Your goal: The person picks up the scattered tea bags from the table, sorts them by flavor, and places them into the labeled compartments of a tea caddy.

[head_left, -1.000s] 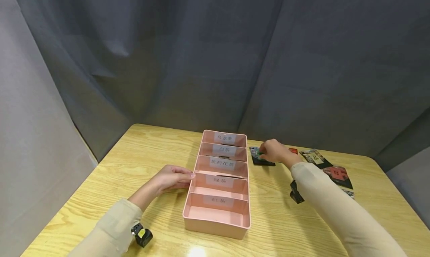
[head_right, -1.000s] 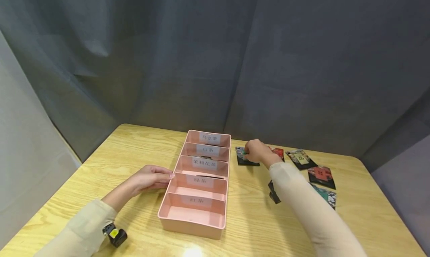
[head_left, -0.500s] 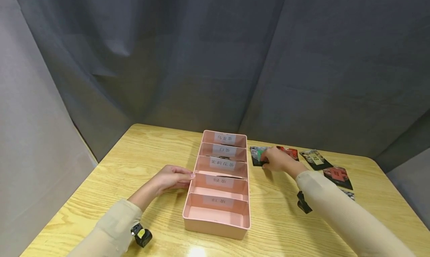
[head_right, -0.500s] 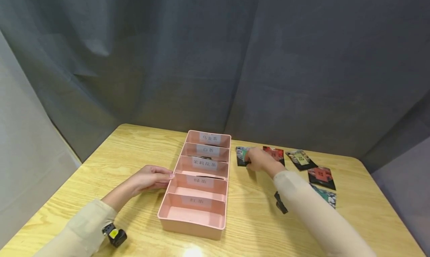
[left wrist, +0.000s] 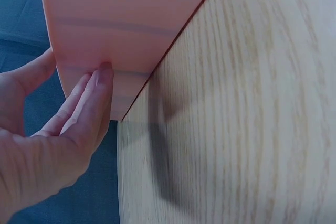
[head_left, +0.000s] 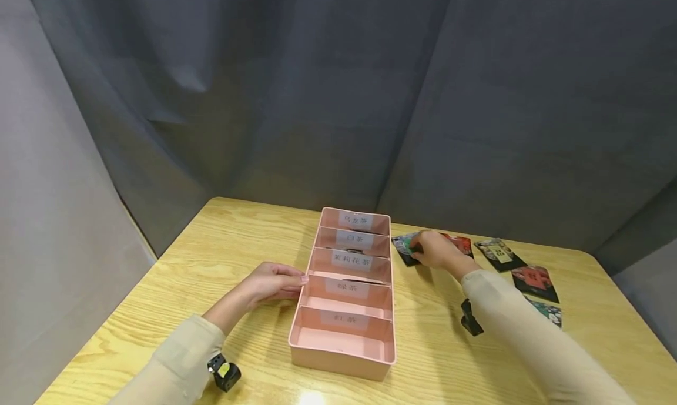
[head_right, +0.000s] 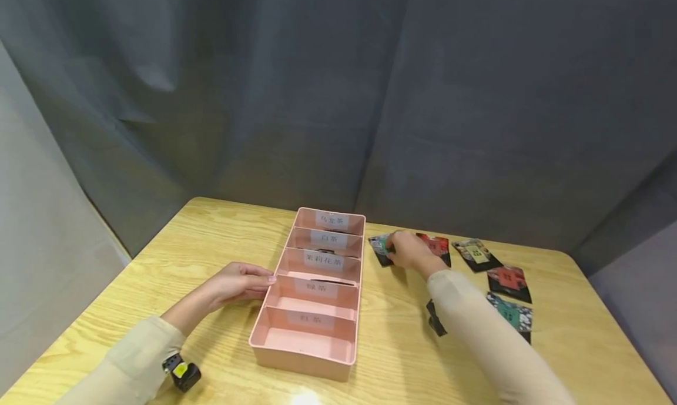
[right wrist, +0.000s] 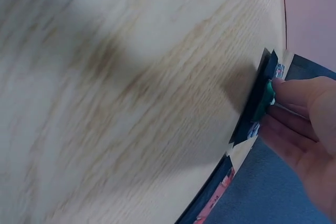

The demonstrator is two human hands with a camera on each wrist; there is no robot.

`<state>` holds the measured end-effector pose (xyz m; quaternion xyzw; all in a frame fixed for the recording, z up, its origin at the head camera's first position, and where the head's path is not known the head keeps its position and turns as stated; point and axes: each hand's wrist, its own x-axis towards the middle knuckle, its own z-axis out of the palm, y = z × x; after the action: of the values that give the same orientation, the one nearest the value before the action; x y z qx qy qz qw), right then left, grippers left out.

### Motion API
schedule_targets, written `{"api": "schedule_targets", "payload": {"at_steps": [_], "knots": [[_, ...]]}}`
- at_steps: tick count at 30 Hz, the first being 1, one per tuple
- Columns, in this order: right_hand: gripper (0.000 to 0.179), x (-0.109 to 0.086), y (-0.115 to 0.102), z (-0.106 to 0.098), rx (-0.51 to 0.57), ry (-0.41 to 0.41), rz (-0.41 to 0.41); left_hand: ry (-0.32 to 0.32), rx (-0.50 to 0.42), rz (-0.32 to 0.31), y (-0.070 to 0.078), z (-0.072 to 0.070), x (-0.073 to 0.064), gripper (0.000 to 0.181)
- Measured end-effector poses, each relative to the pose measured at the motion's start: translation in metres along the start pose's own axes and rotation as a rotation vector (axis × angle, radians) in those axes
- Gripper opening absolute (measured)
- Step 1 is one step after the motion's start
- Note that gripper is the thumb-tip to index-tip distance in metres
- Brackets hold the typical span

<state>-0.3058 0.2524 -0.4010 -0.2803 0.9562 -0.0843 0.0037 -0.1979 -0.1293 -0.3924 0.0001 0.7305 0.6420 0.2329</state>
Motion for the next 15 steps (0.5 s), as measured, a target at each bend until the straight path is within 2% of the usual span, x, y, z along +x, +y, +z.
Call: {"api": "schedule_targets", "payload": {"at_steps": [10,15], "knots": [[0.026,0.0063,0.0033,0.0051,-0.017,-0.013,0.082,-0.003,0.015,0.009,-0.0009,0.0003,0.0007,0.037],[0.024,0.0,-0.0007,0.0051,-0.021,-0.007,0.058,0.0,0.008,0.007,-0.0015,-0.0005,0.0017,0.036]]}}
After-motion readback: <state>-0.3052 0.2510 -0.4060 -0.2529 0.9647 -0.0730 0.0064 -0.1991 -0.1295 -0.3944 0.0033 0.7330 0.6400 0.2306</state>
